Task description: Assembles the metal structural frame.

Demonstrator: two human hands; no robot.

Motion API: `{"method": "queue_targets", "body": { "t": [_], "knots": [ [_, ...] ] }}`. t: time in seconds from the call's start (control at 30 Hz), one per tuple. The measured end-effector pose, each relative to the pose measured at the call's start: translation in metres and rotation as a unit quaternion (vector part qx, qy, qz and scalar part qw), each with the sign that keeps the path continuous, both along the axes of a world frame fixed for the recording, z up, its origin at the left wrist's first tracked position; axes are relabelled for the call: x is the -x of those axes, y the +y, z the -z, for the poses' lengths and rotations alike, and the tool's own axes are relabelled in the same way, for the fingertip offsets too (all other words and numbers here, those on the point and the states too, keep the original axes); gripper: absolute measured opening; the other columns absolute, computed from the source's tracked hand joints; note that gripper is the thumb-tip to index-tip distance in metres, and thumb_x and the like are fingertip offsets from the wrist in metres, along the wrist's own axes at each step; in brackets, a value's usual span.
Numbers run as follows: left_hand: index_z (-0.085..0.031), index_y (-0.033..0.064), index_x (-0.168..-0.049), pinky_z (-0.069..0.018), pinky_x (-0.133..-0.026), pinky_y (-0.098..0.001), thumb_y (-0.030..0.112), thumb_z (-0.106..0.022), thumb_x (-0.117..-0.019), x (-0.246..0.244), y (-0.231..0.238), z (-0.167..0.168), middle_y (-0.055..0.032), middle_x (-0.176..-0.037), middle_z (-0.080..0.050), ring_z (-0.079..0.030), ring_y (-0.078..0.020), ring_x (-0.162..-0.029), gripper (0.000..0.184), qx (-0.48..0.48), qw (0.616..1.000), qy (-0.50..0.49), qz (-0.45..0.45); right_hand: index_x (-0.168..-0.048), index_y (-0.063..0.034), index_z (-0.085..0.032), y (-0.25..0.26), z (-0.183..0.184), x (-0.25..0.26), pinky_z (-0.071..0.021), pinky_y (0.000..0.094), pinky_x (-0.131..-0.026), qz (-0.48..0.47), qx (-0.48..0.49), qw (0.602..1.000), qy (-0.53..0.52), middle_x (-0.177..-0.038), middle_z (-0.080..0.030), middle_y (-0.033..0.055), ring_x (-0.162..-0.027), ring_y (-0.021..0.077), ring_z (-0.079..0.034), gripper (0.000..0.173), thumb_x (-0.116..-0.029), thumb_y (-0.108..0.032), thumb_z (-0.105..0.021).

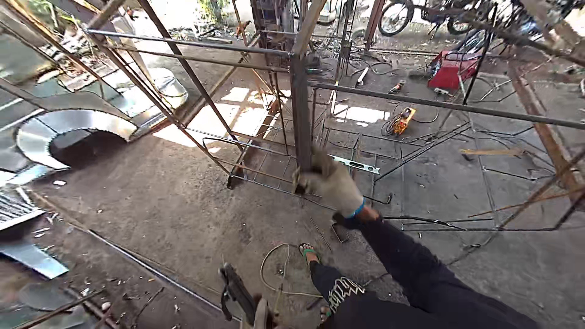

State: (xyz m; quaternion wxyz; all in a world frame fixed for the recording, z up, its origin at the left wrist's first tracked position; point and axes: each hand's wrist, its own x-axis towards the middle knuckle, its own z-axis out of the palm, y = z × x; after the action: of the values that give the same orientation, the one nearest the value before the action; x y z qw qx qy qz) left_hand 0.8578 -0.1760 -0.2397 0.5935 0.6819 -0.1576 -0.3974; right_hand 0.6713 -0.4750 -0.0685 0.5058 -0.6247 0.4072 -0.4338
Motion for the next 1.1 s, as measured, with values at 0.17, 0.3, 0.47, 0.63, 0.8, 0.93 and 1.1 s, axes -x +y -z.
{"method": "queue_targets", "body": {
  "t": [0.17, 0.3, 0.47, 0.63, 0.8, 0.93, 1.1],
  "knots": [
    [-0.062, -0.0036, -0.118, -0.0575, -0.047, -0.0304, 0.011, -0.061, -0.097, 0.0, -0.056, -0.032, -0.006, -0.065, -0.066, -0.064, -0.0142, -0.05, 0.026, 0.048, 0.999, 0.006, 0.015, -0.153, -0.0107, -0.046, -0.123, -0.066, 0.031, -0.0647, 0.0487, -0.077, 0.083, -0.01, 0.989, -0.126, -0.116, -0.07, 0.0155, -0.09, 0.029, -0.073, 0.063, -0.0946, -0.015, -0.07],
    [-0.061, -0.0047, -0.121, -0.0574, -0.047, -0.0312, 0.011, -0.062, -0.0966, 0.006, -0.094, -0.033, -0.0078, -0.064, -0.066, -0.064, -0.0158, -0.05, 0.029, 0.038, 0.999, 0.015, 0.027, -0.145, -0.0101, -0.056, -0.21, -0.075, 0.031, -0.0622, 0.0432, -0.088, 0.163, -0.022, 0.976, -0.145, -0.126, -0.07, 0.0094, -0.104, 0.0213, -0.072, 0.056, -0.0929, -0.021, -0.073],
    [-0.062, -0.004, -0.12, -0.0568, -0.046, -0.0299, 0.011, -0.059, -0.0987, 0.01, -0.123, -0.036, -0.0072, -0.065, -0.066, -0.064, -0.0143, -0.049, 0.026, 0.038, 0.998, 0.04, 0.029, -0.142, -0.01, -0.061, -0.247, -0.089, 0.013, -0.0601, 0.0386, -0.094, 0.182, -0.02, 0.97, -0.158, -0.126, -0.071, 0.0071, -0.111, 0.0173, -0.07, 0.057, -0.0874, -0.013, -0.078],
    [-0.062, -0.004, -0.118, -0.0562, -0.046, -0.0315, 0.016, -0.06, -0.0986, -0.007, -0.146, -0.024, -0.0082, -0.064, -0.064, -0.062, -0.0154, -0.049, 0.028, 0.033, 0.996, 0.059, 0.058, -0.139, -0.0087, -0.063, -0.271, -0.079, 0.0, -0.058, 0.0387, -0.098, 0.223, -0.025, 0.963, -0.152, -0.128, -0.07, 0.0071, -0.114, 0.0167, -0.068, 0.051, -0.0909, -0.017, -0.076],
    [-0.063, -0.0041, -0.117, -0.0564, -0.045, -0.0334, 0.02, -0.061, -0.0972, -0.036, -0.175, -0.024, -0.0087, -0.066, -0.064, -0.062, -0.0166, -0.05, 0.031, 0.023, 0.992, 0.063, 0.103, -0.128, -0.0065, -0.068, -0.282, -0.074, -0.002, -0.0583, 0.037, -0.095, 0.251, -0.037, 0.962, -0.099, -0.117, -0.072, 0.0072, -0.109, 0.016, -0.069, 0.039, -0.0928, -0.022, -0.075],
    [-0.062, -0.0053, -0.119, -0.0566, -0.047, -0.0322, 0.016, -0.06, -0.0972, -0.06, -0.2, -0.031, -0.0078, -0.065, -0.064, -0.062, -0.0158, -0.05, 0.03, 0.01, 0.99, 0.06, 0.128, -0.121, 0.0007, -0.068, -0.296, -0.06, 0.002, -0.0526, 0.0324, -0.099, 0.279, 0.018, 0.96, 0.035, -0.117, -0.07, 0.0132, -0.112, 0.016, -0.065, 0.028, -0.0999, -0.017, -0.064],
    [-0.061, -0.0058, -0.121, -0.0559, -0.046, -0.0304, 0.014, -0.06, -0.0975, -0.081, -0.228, -0.039, -0.0079, -0.064, -0.064, -0.062, -0.0148, -0.049, 0.03, 0.007, 0.988, 0.054, 0.143, -0.115, -0.001, -0.07, -0.296, -0.073, -0.006, -0.0642, 0.0395, -0.081, 0.271, -0.063, 0.943, -0.183, -0.101, -0.074, 0.0113, -0.092, 0.0204, -0.073, 0.029, -0.0893, -0.011, -0.077]
  ]
}}
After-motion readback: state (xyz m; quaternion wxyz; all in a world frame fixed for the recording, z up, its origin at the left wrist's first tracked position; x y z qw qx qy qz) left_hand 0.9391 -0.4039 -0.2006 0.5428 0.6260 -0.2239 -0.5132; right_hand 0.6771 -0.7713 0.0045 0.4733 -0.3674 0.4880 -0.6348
